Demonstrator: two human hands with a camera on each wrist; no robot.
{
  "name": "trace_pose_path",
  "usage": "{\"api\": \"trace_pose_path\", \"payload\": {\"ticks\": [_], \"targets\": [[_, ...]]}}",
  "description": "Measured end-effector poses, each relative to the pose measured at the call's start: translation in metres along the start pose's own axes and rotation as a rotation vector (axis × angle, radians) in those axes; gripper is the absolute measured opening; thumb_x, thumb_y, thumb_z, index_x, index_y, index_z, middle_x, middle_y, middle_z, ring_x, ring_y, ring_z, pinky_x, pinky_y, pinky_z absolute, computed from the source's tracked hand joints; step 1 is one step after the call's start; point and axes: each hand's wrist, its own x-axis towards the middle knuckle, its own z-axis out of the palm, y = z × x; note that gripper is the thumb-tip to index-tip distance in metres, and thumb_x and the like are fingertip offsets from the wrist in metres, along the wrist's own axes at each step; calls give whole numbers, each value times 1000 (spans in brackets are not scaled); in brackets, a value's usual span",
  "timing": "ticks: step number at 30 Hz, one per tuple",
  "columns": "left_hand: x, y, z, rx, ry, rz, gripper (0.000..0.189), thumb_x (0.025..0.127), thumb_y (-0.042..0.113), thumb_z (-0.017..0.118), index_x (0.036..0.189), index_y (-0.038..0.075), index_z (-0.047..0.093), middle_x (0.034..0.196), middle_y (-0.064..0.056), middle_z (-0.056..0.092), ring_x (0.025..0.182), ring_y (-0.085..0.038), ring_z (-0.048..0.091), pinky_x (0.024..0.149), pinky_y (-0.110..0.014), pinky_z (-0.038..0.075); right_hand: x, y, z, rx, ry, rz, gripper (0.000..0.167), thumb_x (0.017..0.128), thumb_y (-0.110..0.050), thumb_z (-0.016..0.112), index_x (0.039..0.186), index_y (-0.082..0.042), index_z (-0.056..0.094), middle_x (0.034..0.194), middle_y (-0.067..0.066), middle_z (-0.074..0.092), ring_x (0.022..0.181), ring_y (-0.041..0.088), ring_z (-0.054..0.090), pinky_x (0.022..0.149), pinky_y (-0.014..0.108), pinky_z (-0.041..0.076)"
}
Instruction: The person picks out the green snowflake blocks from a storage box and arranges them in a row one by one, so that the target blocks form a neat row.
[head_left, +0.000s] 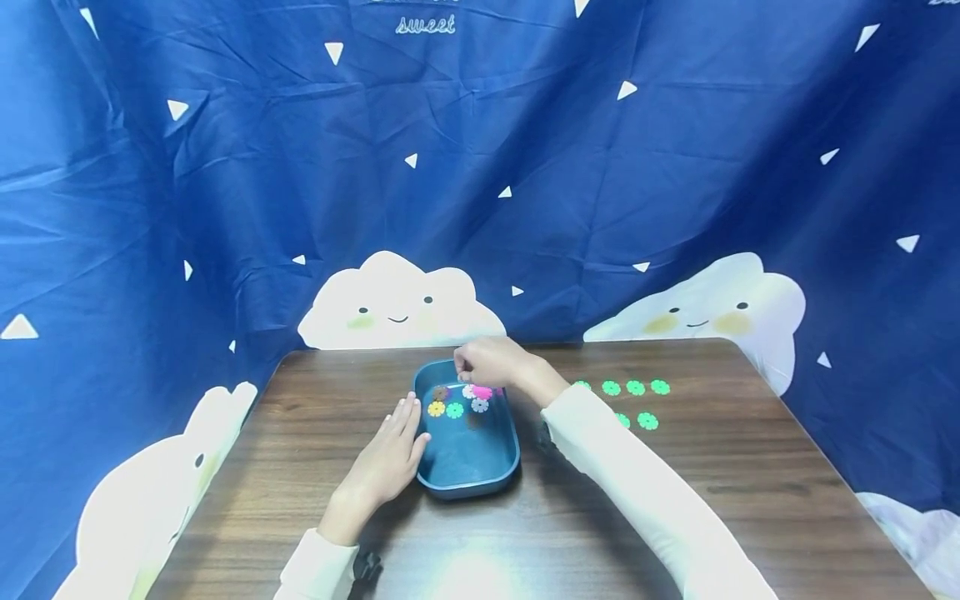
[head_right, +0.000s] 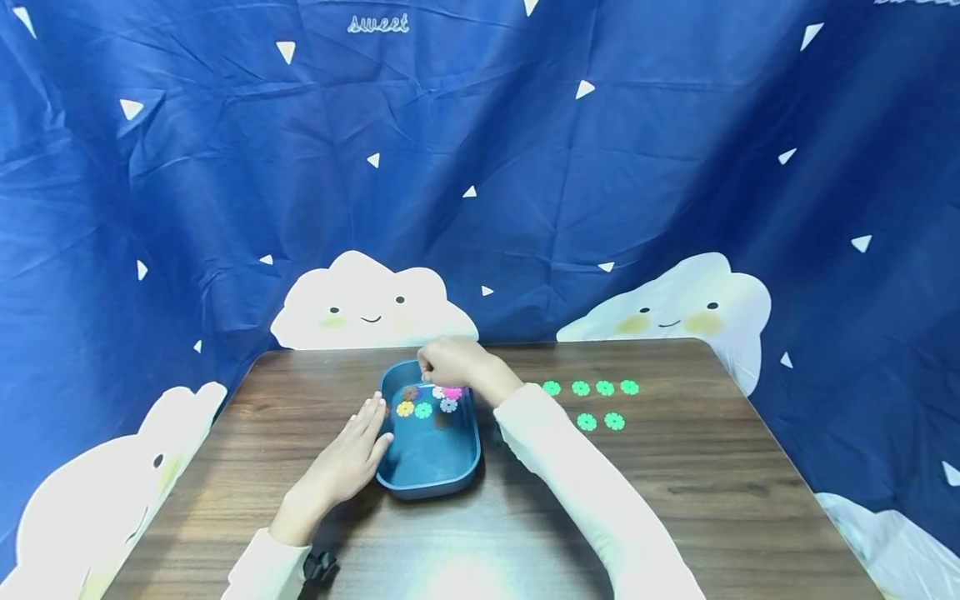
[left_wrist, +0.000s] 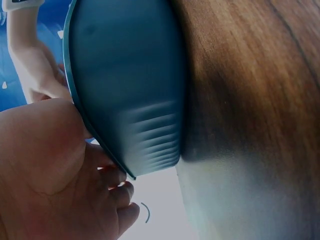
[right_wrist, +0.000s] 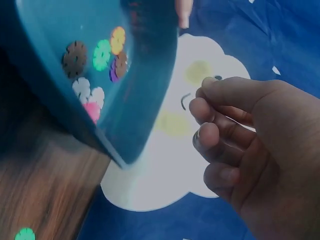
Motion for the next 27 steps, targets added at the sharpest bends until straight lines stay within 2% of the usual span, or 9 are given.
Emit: {"api": "trace_pose_path", "payload": {"ticks": [5,14,20,27], "targets": [[1,-2,1,0,9,13,66,114,31,45,164,-9,29,175,-26,24,162,-45,25,130,-63,27,13,-10,10,-18,-23,-12,10,102,-18,72,94,-15,77,86,-3,74,78,12,63,80,33,59],[2,-4,3,28,-24,-13,66,115,33,45,166,-5,26,177,-22,21,165,-40,21,133,-57,24,29,-19,34,-31,-157,65,10,103,-25,72,100,-17,78,87,-7,72,77,9,62,77,31,59],[2,-1,0,38,-32,-24,66,115,33,45,166,-6,26,177,-21,20,165,-40,22,133,-57,24,35,-20,46,-31,-215,100,14,104,-25,71,106,-14,79,82,-5,70,72,9,60,69,27,53],[0,0,0,25,-37,-32,65,116,32,44,166,-6,26,177,-22,20,165,-40,21,133,-58,24,35,-23,58,-60,-283,161,14,103,-22,69,110,-16,79,75,-3,67,64,12,64,59,24,56]]}}
